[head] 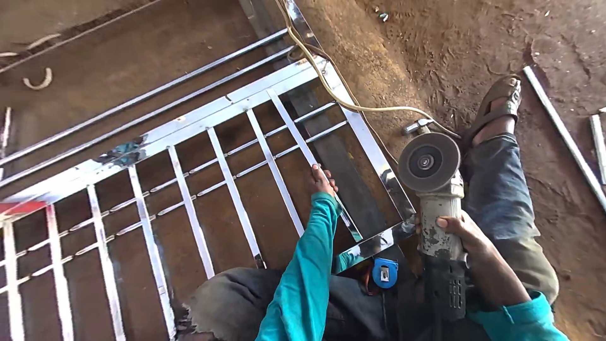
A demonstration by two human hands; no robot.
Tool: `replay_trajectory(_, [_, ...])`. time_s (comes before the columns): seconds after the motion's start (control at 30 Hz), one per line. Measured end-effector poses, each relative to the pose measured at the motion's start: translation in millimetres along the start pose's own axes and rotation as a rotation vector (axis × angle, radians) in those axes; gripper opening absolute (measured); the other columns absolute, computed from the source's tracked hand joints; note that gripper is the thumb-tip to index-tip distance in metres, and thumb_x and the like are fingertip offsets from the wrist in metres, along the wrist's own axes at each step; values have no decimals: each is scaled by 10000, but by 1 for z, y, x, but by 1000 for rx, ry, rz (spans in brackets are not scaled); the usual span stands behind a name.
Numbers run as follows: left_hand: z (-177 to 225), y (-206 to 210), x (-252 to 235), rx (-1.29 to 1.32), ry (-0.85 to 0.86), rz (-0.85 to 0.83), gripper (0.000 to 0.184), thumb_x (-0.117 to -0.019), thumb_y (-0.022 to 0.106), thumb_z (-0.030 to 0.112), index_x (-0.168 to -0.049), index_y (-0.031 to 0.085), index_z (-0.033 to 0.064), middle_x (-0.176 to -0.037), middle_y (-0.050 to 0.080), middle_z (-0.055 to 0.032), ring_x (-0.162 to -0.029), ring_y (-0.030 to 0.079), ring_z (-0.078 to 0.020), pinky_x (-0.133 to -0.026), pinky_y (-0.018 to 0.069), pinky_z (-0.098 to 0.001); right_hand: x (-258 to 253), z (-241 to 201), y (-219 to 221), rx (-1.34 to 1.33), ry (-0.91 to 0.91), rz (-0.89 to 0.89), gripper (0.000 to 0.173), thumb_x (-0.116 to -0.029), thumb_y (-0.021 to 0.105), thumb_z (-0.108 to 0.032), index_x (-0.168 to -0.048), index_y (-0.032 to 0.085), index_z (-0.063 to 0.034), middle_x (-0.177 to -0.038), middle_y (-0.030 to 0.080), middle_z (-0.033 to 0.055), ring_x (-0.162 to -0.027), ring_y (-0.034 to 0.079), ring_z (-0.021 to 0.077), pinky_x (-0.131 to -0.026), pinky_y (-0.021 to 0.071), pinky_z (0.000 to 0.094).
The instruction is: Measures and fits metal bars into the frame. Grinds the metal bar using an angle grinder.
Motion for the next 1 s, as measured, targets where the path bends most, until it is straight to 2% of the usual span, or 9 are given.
replay_trajectory(0.13, [50, -7, 18, 178, 23, 5, 385, -1137, 284, 393, -1316, 484, 117, -746, 532, 13, -436, 452, -47, -381, 429, -191, -4, -2, -7, -2, -44, -53, 648, -690, 889, -535, -1106, 655, -97, -877, 737, 101, -743, 737, 183, -664, 636, 337])
replay_trajectory(0.27, [94, -50, 19, 155, 54, 59, 330, -1127, 352, 389, -1288, 474, 128, -723, 492, 16, -422, 423, -54, -361, 411, -207, 0, -2, -5, 67, -72, 50, 679, -615, 903, -550, -1067, 631, -121, -802, 730, 10, -690, 720, 102, -625, 623, 276])
replay_trajectory(0.3, [102, -66, 15, 62, 57, 86, 303, -1118, 403, 376, -1269, 471, 122, -733, 484, 9, -428, 420, -64, -369, 418, -222, 0, -1, -5, 74, -77, 63, 678, -608, 900, -542, -1064, 624, -121, -793, 729, 0, -683, 720, 94, -621, 622, 268])
replay_trajectory(0.4, [123, -129, -12, -369, 115, 67, 461, -1102, 461, 383, -1424, 458, 54, -870, 551, -89, -546, 506, -157, -498, 493, -333, -3, 7, -7, 86, -75, 38, 725, -598, 907, -550, -1077, 615, -91, -813, 733, 16, -701, 726, 118, -640, 630, 293])
replay_trajectory(0.5, [154, -183, -42, -808, 256, -64, 446, -1104, 470, 328, -1402, 494, -3, -972, 637, -237, -659, 641, -321, -646, 583, -517, -6, 12, -5, 124, -56, 43, 719, -598, 895, -524, -1093, 609, -87, -818, 730, 14, -702, 725, 120, -636, 629, 299])
replay_trajectory(0.6, [169, -223, -59, -1081, 401, -157, 417, -1095, 494, 266, -1371, 535, -44, -1028, 658, -309, -856, 668, -440, -826, 534, -637, -8, 13, -2, 164, -36, 66, 656, -618, 870, -424, -1112, 608, -82, -829, 730, 21, -704, 726, 133, -632, 628, 309])
replay_trajectory(0.73, [147, -268, -44, -1389, 417, -317, 414, -1065, 558, 223, -1376, 568, -50, -1249, 646, -303, -1167, 636, -459, -1042, 466, -623, -13, 15, 9, 194, -13, 41, 665, -617, 870, -383, -1139, 606, -67, -867, 732, 44, -738, 731, 157, -661, 632, 331])
replay_trajectory(0.83, [92, -313, -26, -1422, 567, -344, 339, -999, 628, 202, -1227, 673, -45, -1191, 654, -289, -1091, 659, -461, -951, 520, -642, -17, 17, 25, 281, 40, 19, 631, -638, 858, -347, -1154, 619, -74, -901, 734, 54, -773, 733, 164, -692, 633, 342])
replay_trajectory(1.0, [41, -349, -8, -1413, 781, -287, 371, -953, 617, 286, -1178, 716, 8, -1153, 656, -315, -1033, 649, -552, -828, 508, -725, -27, 22, 69, 540, 121, -26, 677, -645, 865, -312, -1232, 608, -93, -993, 728, 70, -874, 734, 184, -761, 631, 382])
Point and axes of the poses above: each hand's wrist, its own x-axis away from the middle knuckle, its own y-axis out of the palm, z = x × y, the point moved 4 cm from there along -x, towards the middle knuckle
